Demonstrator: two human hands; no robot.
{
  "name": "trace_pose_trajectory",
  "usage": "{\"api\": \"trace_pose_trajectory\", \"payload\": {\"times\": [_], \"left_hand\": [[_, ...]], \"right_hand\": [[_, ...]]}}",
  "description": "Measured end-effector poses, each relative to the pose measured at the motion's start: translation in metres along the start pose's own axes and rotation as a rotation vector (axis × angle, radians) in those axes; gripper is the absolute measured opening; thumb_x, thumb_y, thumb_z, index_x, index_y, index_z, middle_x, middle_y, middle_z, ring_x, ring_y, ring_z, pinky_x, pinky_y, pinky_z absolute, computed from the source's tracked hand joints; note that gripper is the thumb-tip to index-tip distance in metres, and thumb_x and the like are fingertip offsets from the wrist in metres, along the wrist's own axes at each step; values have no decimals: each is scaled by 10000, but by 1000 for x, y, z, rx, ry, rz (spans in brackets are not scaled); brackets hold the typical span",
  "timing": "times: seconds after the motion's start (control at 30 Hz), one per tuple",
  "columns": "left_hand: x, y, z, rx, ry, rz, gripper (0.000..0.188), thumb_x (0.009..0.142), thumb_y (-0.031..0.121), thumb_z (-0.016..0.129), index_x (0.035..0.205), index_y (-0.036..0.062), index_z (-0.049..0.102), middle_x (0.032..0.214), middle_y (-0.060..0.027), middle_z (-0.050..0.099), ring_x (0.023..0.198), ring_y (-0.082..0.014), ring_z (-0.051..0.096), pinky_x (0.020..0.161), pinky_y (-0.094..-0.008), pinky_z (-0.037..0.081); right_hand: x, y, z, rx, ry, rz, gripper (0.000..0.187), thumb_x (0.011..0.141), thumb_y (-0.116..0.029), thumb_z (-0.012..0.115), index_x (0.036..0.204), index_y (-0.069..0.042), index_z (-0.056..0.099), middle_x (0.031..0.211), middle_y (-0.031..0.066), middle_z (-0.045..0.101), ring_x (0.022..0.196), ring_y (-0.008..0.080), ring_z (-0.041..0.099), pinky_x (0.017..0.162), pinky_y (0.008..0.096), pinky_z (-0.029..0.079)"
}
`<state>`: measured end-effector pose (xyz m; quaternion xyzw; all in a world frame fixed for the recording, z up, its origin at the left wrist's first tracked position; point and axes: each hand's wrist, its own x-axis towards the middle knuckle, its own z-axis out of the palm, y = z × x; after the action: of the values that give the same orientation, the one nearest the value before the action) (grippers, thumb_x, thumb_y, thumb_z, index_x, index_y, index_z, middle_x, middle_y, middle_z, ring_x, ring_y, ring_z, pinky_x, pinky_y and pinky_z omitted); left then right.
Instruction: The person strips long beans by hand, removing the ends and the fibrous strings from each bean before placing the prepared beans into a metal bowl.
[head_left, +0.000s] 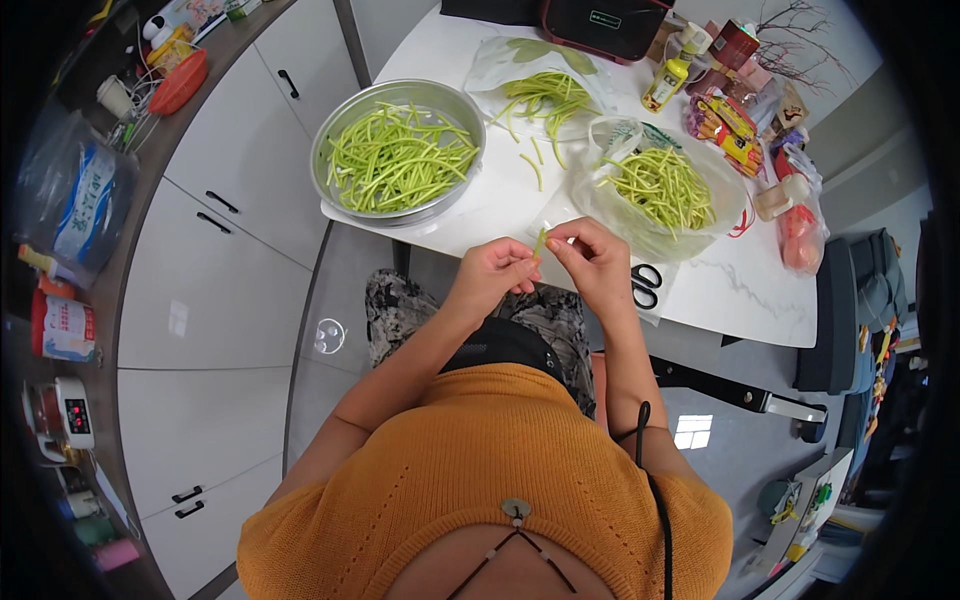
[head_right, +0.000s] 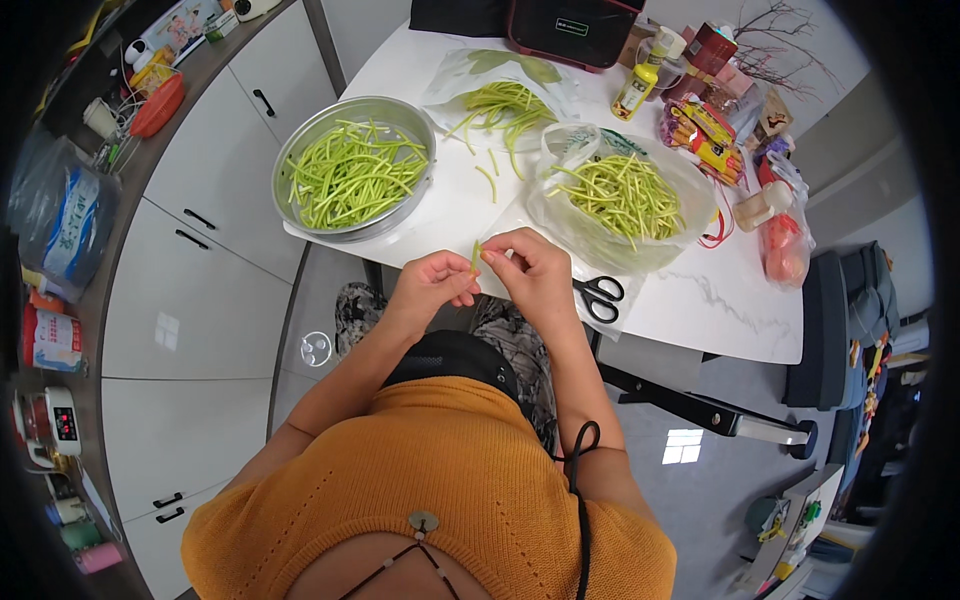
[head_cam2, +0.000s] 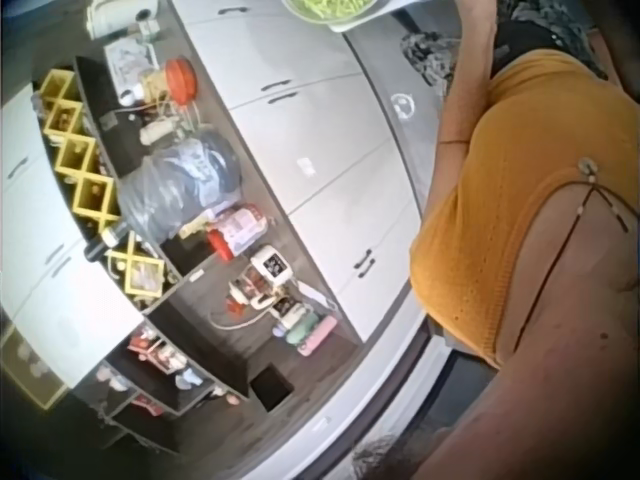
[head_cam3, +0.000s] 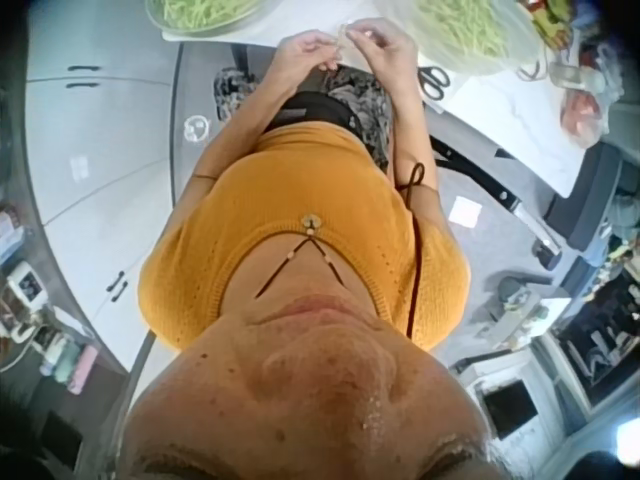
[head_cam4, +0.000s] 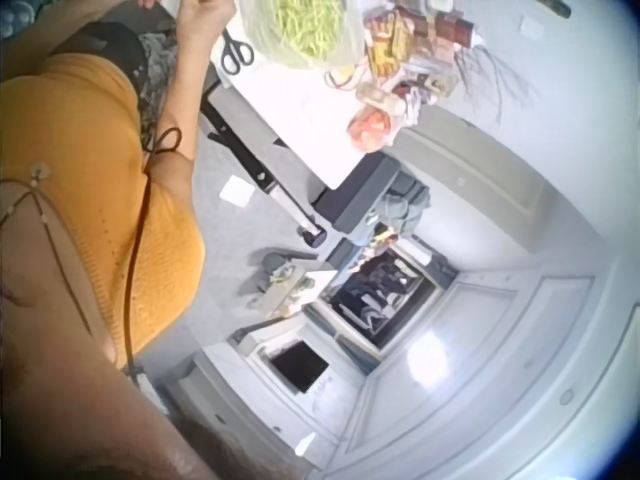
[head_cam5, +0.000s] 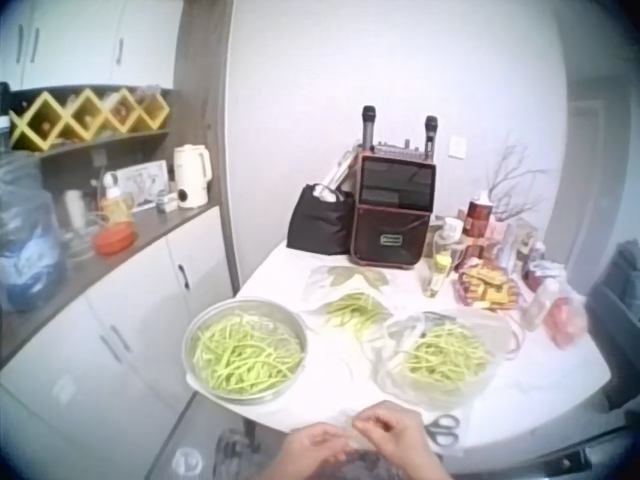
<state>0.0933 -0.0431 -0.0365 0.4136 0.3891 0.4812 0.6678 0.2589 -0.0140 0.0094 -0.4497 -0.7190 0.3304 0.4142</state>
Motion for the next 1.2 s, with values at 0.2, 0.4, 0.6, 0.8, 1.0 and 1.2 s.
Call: {"api": "trace_pose_trajectory", "payload": {"times": [0.2,0.4,0.6,0.8,1.0,1.2], "left_hand": [[11,12,-16,-53,198,152,121,860,68,570,951,-10,585,797,-78,628,674,-111,576,651,-225,466],[23,46,-58,134,512,487,128,861,70,577,944,-27,588,810,-78,627,695,-111,573,681,-226,462],[37,80,-101,831,775,598,171,831,78,603,987,13,625,918,-93,624,847,-172,572,775,-277,447],[45,78,-107,1039,798,683,190,784,75,614,969,33,632,971,-125,614,940,-287,547,839,-354,420],[33,70,-85,949,699,738,165,806,28,586,965,11,629,962,-119,613,920,-250,559,821,-325,431],[26,61,-69,909,614,812,129,817,0,571,931,2,630,901,-99,618,816,-206,565,746,-287,446]], "right_hand": [[9,-2,-3,-142,-70,-20,87,756,-48,673,839,-27,656,759,72,614,586,150,543,543,242,432],[33,14,-57,-346,308,-1,90,771,-34,650,861,-37,648,796,78,620,643,158,576,581,255,460],[59,35,-88,-730,600,-129,183,767,12,615,937,-52,633,865,83,623,693,188,601,621,278,486],[64,32,-30,-456,412,-267,217,737,41,591,917,-74,632,885,100,622,755,266,613,653,329,498],[80,54,39,-657,57,-159,281,747,-78,642,1017,-45,575,1061,118,575,783,304,622,668,374,510],[115,68,55,-776,38,56,326,775,-103,626,1055,19,513,1071,196,538,790,355,619,665,421,512]]}}
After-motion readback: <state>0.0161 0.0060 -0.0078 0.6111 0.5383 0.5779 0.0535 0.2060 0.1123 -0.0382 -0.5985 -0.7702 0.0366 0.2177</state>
